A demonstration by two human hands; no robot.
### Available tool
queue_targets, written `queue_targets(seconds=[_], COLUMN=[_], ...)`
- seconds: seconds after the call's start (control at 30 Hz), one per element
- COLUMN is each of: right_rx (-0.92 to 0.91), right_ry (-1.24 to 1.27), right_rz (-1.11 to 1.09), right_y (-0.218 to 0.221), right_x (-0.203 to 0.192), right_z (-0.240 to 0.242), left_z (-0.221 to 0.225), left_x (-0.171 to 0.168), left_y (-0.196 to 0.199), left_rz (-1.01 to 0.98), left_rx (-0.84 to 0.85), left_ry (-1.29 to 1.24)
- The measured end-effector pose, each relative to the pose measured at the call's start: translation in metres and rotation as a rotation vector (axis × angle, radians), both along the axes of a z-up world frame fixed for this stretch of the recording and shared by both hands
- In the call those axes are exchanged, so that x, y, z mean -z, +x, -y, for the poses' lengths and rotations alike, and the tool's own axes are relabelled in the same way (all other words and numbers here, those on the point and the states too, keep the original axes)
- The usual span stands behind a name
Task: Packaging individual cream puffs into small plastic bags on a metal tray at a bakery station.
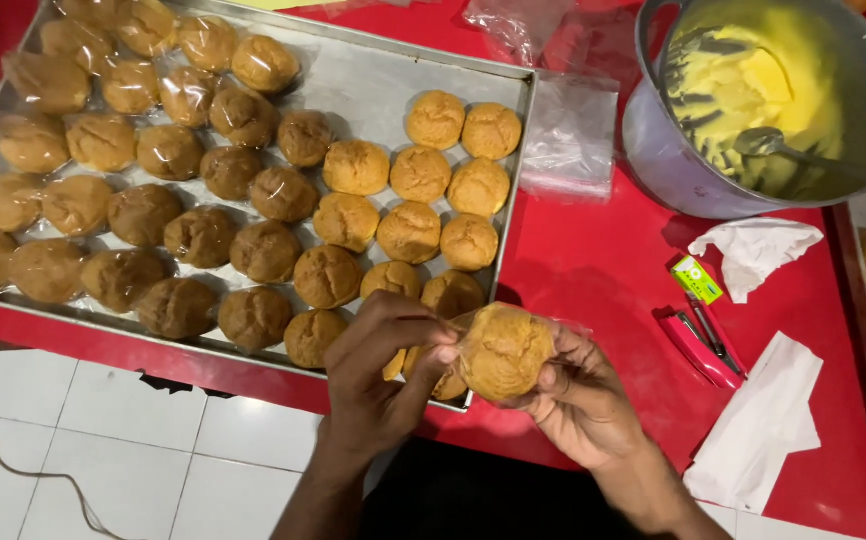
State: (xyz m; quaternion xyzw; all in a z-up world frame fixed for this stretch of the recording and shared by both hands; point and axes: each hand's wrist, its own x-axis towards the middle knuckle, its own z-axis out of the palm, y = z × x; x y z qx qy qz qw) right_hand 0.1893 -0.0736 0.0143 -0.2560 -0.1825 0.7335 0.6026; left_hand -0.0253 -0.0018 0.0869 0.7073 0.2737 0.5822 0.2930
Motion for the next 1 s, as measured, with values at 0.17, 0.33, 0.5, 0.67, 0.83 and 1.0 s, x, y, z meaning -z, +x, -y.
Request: queue_targets(seconds=[0.17, 0.33, 0.5, 0.67, 0.83, 1.0], right_rx=[-0.043, -0.015, -0.026, 0.001, -0.022, -0.054], right_ry=[0.037, 0.001, -0.016, -0.042, -0.025, -0.004], right_rz=[-0.075, -0.082, -0.075, -0.042, 0.015, 0.002], right_y=[-0.005, -0.004, -0.005, -0.001, -0.002, 0.0], right_x=[-0.007, 0.002, 0.003, 0.006, -0.003, -0.001], right_z=[-0.002, 0.0, 0.0, 0.002, -0.001, -0.002], left_z=[0.008, 0.012, 0.012, 0.001, -0.004, -0.003], left_x=[0.011, 0.024, 0.03, 0.008, -0.005, 0.003], left_y=[0.007, 0.014, 0.012, -0.01, -0.015, -0.012], left_rz=[0.026, 0.148, 0.308, 0.051, -0.149, -0.191], left_rx=[-0.088, -0.103, 0.047, 0.325, 0.434, 0.395], left_ry=[0.004, -0.086, -0.256, -0.283, -0.297, -0.348])
